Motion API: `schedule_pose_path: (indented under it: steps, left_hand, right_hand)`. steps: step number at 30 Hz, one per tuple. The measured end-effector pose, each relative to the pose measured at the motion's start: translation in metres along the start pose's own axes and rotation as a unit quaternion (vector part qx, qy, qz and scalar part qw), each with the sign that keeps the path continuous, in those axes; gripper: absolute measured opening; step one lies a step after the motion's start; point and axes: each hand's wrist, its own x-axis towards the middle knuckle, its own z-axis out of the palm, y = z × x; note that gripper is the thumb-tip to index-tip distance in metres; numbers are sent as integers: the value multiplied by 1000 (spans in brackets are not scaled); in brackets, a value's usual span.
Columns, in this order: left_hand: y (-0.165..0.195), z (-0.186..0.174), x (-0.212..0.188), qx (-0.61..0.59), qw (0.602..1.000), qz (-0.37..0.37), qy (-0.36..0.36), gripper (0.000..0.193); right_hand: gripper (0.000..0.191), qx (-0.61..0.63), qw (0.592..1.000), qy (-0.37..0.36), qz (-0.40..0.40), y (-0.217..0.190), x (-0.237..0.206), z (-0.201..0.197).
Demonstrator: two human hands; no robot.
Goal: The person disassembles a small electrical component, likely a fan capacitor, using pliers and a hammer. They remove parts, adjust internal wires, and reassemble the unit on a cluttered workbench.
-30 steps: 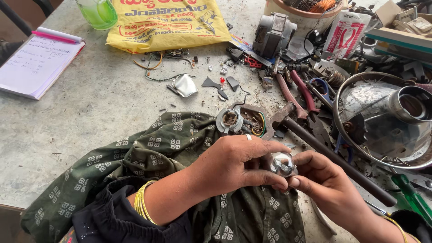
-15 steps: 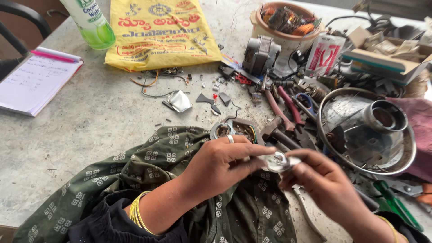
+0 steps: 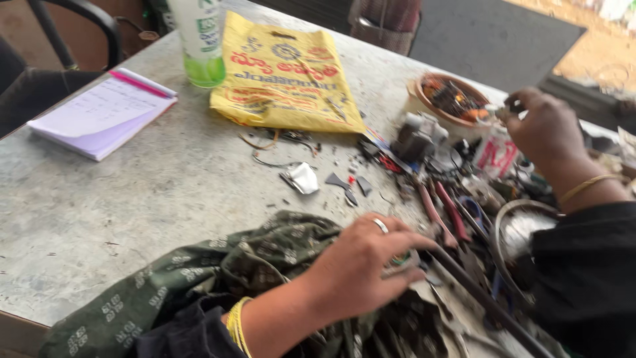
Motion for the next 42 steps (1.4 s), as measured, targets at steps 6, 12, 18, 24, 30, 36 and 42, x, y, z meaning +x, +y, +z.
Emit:
schedule_pose_path:
  steps: [6,12,18,24,30,36,42]
  left_hand:
    - [-16,-6,-10,-5,998,11,55,35]
    - [-28,-5,-14,18,997,-19,69,44]
    - [-31,-12,-4,86,993,-77,-27,60]
    - [-40,-7,5,128,968,-181,-117,83]
    - [-49,2,13,163,940,-260,-152,102]
    - [-45,3,8,152,961,-220,-70,69]
    - [-32,9,16,95,986,-134,28,56]
  right_hand:
    - [28,-128,991,-31,13,-64,36,38]
    - [29,-158,982,-100,31,-82,43,66]
    - [36,-150,985,-34,-75,-31,38,40]
    - [25,-47,996,-57,-54,-8,-50,-2]
    - [35,58,970,-238,3,-33,-209,-31]
    - [45,-67,915,-392,60,-45,-252,-21]
    - [63,-37,910,-409,55,-17,-276,-7]
